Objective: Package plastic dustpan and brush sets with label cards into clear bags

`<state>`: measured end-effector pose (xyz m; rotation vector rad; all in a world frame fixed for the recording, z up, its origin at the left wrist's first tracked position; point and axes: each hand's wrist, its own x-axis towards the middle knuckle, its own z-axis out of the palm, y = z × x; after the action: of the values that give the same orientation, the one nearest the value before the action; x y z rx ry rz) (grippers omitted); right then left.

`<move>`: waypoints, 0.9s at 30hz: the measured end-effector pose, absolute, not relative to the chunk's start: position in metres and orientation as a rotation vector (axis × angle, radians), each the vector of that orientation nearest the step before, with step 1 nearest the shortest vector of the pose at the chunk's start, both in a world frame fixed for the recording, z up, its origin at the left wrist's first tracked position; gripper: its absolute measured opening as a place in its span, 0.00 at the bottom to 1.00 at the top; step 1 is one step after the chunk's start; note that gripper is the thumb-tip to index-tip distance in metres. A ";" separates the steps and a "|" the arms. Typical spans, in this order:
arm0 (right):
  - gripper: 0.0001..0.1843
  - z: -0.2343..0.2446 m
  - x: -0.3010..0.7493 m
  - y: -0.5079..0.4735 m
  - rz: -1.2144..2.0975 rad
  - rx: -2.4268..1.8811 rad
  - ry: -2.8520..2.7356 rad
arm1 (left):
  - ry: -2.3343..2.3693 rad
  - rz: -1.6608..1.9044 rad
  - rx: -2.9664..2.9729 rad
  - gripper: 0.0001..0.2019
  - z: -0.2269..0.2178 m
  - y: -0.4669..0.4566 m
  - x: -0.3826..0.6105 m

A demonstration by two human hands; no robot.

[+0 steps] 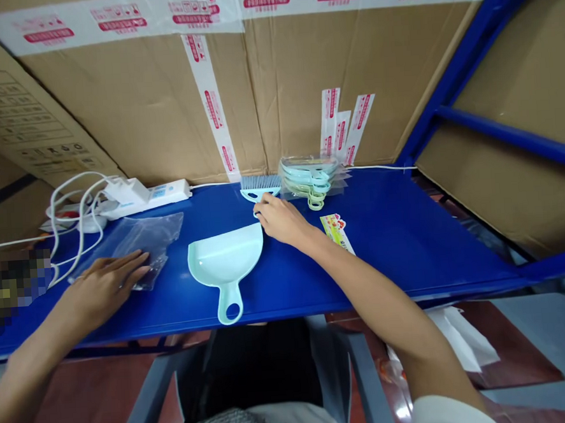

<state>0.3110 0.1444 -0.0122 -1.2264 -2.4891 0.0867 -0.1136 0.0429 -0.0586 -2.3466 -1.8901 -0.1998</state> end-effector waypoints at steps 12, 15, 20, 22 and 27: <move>0.20 -0.030 0.301 0.173 -0.544 -1.043 -2.880 | -1.611 -0.080 -2.605 0.20 -0.030 0.079 0.027; 0.19 -0.028 0.310 0.177 -0.447 -1.064 -2.777 | -1.585 -0.081 -2.652 0.20 -0.036 0.103 0.027; 0.20 -0.016 0.333 0.186 -0.200 -1.079 -2.317 | -1.363 -0.273 -2.896 0.24 -0.033 0.146 0.010; 0.20 -0.009 0.340 0.187 -0.162 -1.056 -2.192 | -1.272 -0.438 -3.008 0.24 -0.032 0.155 0.010; 0.19 0.002 0.342 0.167 -0.187 -0.890 -2.382 | -1.523 -0.911 -2.867 0.21 -0.040 0.155 0.018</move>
<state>0.3419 0.1672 0.0024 -0.8900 -2.3818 -0.1875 0.0183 0.1552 -0.0396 -2.8670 -1.5228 -0.9110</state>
